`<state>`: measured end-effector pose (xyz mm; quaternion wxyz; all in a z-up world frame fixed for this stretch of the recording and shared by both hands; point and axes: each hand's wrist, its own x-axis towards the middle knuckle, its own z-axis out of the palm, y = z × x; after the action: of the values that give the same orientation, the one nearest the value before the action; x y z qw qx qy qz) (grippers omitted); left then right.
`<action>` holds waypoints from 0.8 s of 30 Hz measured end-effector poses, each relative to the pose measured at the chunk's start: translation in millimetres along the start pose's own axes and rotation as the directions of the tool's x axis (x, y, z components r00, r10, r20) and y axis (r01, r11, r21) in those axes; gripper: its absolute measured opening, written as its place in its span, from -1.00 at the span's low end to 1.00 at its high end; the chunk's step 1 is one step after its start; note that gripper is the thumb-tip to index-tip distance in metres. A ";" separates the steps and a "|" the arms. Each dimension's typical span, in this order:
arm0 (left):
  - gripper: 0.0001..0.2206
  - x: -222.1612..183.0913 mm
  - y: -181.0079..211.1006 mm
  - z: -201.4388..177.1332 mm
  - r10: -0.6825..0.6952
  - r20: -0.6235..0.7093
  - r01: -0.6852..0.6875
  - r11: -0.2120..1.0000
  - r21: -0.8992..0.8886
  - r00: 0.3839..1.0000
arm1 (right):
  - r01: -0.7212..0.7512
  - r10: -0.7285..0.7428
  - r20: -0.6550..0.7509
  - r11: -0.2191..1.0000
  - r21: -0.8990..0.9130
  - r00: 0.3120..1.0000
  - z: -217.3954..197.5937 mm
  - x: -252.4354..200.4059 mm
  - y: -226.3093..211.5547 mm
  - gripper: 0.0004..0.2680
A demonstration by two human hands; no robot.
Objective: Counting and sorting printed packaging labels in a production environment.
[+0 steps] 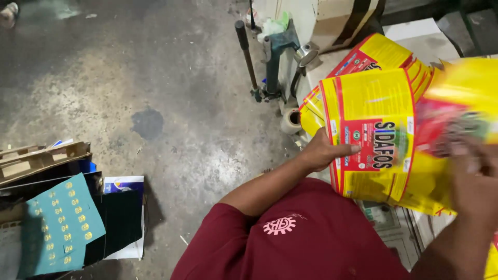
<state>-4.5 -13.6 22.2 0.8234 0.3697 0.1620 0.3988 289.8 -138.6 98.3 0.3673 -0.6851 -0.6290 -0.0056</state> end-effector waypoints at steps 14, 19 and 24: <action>-0.56 -11.2 -0.6 1.6 0.028 0.084 -0.032 0.998 0.047 0.996 | -0.628 0.583 0.242 0.668 0.399 0.775 28.8 9.9 -90.7 -0.91; -0.62 -13.6 1.9 2.5 0.046 0.036 -0.049 0.995 0.087 0.998 | -0.567 0.575 0.148 0.671 0.478 0.805 25.0 17.9 -93.6 -0.84; -0.64 -18.3 10.5 4.4 0.034 -0.013 -0.033 0.997 0.068 0.999 | -0.638 0.694 0.139 0.541 0.548 0.707 39.6 -34.7 197.8 -0.85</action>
<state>-19.1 -25.7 32.4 0.8025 0.3971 0.1750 0.4094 435.9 -136.1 -45.2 0.5540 -0.7319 -0.2753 0.2858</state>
